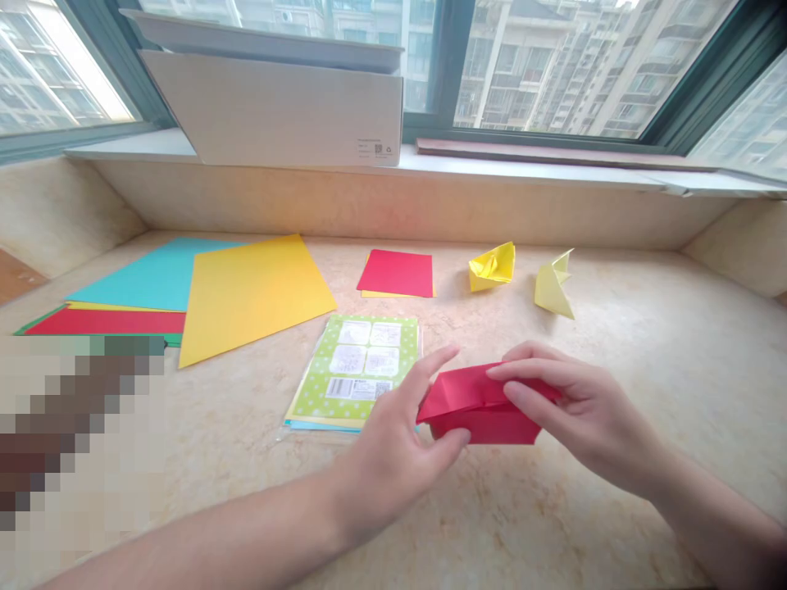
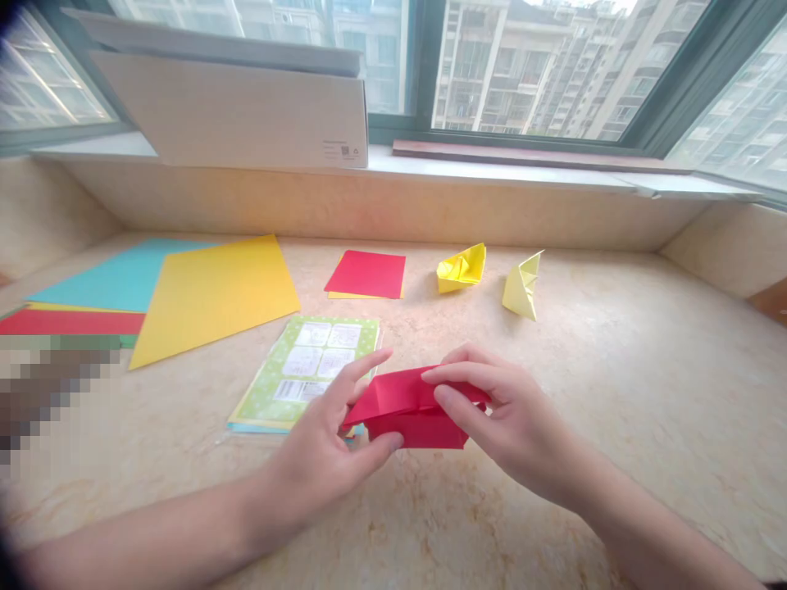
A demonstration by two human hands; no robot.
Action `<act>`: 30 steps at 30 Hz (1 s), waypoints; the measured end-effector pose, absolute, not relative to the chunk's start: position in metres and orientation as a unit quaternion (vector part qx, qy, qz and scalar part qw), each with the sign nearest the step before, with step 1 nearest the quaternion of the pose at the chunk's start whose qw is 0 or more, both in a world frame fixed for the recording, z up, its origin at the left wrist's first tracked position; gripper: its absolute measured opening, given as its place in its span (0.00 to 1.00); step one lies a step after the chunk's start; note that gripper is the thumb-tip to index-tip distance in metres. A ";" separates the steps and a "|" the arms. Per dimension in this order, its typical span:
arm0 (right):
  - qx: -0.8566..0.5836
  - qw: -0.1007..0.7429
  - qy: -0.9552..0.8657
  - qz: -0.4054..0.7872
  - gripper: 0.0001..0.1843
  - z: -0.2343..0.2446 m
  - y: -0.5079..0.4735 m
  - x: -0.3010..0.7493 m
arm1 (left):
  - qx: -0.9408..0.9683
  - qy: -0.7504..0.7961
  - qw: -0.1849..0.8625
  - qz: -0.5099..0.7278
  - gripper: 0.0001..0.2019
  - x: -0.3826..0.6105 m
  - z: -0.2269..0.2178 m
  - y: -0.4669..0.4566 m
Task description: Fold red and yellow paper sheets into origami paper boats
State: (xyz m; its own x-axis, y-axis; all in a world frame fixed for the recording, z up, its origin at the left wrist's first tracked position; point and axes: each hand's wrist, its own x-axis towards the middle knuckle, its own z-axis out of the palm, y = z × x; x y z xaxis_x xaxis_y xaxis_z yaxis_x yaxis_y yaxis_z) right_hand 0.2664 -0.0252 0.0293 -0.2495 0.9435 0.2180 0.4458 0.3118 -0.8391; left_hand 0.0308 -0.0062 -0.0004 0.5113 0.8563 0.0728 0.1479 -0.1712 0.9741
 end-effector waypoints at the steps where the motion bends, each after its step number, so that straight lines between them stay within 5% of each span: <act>1: -0.476 0.363 -0.718 0.355 0.12 0.030 -0.025 0.268 | 0.694 0.371 0.515 0.340 0.39 0.030 0.000 -0.006; 6: -0.464 0.312 -0.743 0.369 0.33 0.026 -0.024 0.272 | 0.693 0.356 0.513 0.359 0.37 0.028 0.000 -0.003; 13: -0.499 0.368 -0.661 0.422 0.24 0.021 -0.022 0.270 | 0.729 0.345 0.484 0.339 0.22 0.029 0.003 -0.002; 18: -0.481 0.386 -0.628 0.475 0.22 0.024 -0.023 0.274 | 0.730 0.370 0.471 0.328 0.27 0.030 0.007 -0.001; 22: -0.455 0.370 -0.621 0.520 0.30 0.024 -0.023 0.276 | 0.719 0.356 0.502 0.323 0.28 0.029 0.011 -0.001; 30: -0.469 0.372 -0.650 0.468 0.27 0.025 -0.019 0.277 | 0.704 0.332 0.540 0.320 0.26 0.028 0.015 0.002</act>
State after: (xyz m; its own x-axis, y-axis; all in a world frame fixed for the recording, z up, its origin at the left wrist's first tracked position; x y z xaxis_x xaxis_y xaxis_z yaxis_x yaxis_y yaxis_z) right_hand 0.2768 -0.0192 0.0245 -0.2839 0.9578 0.0444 0.2616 0.1219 -0.9574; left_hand 0.0284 0.0017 0.0150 0.5755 0.8127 0.0913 0.1219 -0.1956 0.9731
